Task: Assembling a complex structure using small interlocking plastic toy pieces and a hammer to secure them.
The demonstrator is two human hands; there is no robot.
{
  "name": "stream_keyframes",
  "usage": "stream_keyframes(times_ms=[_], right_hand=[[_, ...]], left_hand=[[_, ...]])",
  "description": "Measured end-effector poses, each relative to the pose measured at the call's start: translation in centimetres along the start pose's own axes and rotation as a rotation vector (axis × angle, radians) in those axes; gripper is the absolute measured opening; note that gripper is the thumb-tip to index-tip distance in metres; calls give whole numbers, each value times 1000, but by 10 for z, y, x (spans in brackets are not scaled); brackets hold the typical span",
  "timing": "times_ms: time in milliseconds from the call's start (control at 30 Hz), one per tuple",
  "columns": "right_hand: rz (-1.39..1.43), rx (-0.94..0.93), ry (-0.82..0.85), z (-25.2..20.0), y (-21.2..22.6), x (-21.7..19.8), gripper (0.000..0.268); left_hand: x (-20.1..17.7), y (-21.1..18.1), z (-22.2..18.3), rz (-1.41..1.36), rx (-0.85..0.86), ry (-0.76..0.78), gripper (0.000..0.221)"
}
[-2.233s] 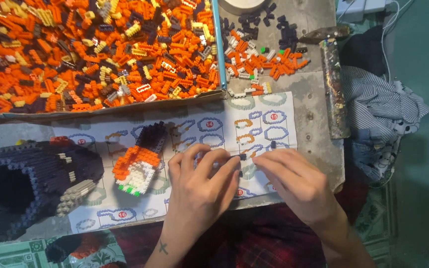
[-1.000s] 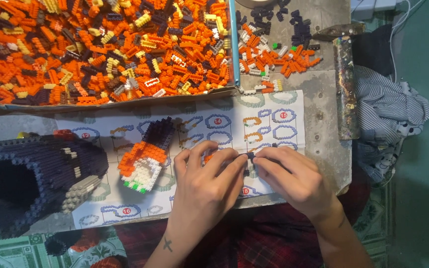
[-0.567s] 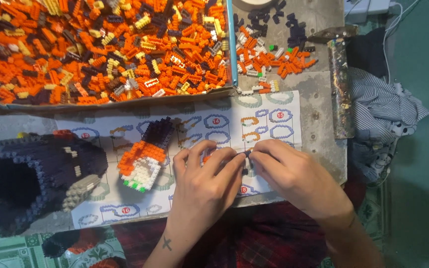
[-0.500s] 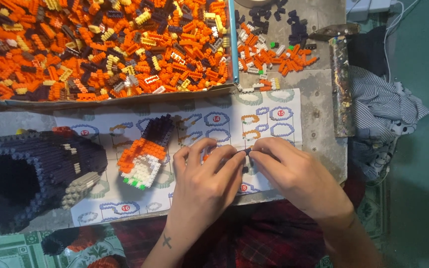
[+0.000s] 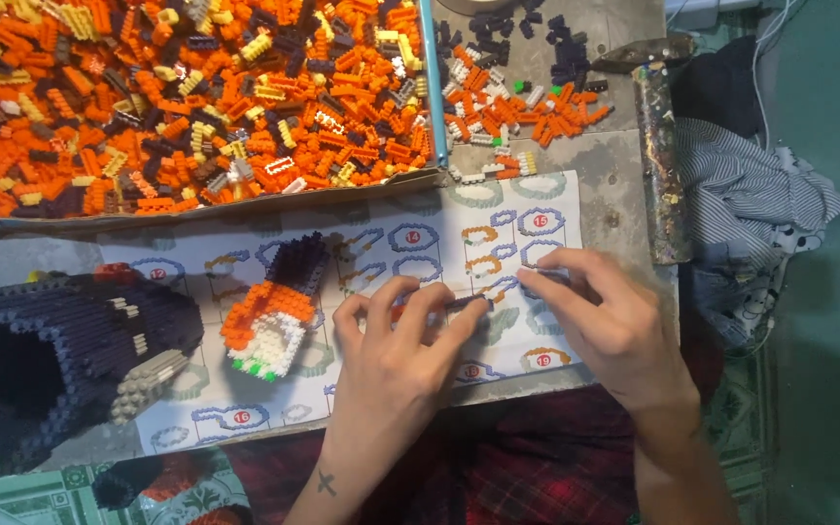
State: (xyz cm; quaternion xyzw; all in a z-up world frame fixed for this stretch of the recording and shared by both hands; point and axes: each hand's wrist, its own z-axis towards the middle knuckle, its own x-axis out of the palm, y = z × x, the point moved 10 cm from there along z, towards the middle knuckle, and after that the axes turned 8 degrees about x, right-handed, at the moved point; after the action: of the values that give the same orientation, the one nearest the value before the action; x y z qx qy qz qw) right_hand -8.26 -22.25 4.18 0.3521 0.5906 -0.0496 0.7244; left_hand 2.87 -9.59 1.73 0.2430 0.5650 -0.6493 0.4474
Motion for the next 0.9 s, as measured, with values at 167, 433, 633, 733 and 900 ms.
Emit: stream_keyframes(times_ms=[167,433,633,733,900], right_hand=[[10,3,-36,0,5,-5,20],[-17,37,-101,-5,0,-13,20],[50,124,-168,12,-14,-25,22],[7,124,-102,21,-20,-18,22],[38,144,-39,43,-21,-29,19]], left_hand=[[6,-2,-1,22,22,23,46],[3,-4,-1,-6,34,10,50],[-5,-4,1,-19,2,-76,44],[2,-1,-4,-13,1,-70,49],[1,2,-4,-36,-18,-105,47]])
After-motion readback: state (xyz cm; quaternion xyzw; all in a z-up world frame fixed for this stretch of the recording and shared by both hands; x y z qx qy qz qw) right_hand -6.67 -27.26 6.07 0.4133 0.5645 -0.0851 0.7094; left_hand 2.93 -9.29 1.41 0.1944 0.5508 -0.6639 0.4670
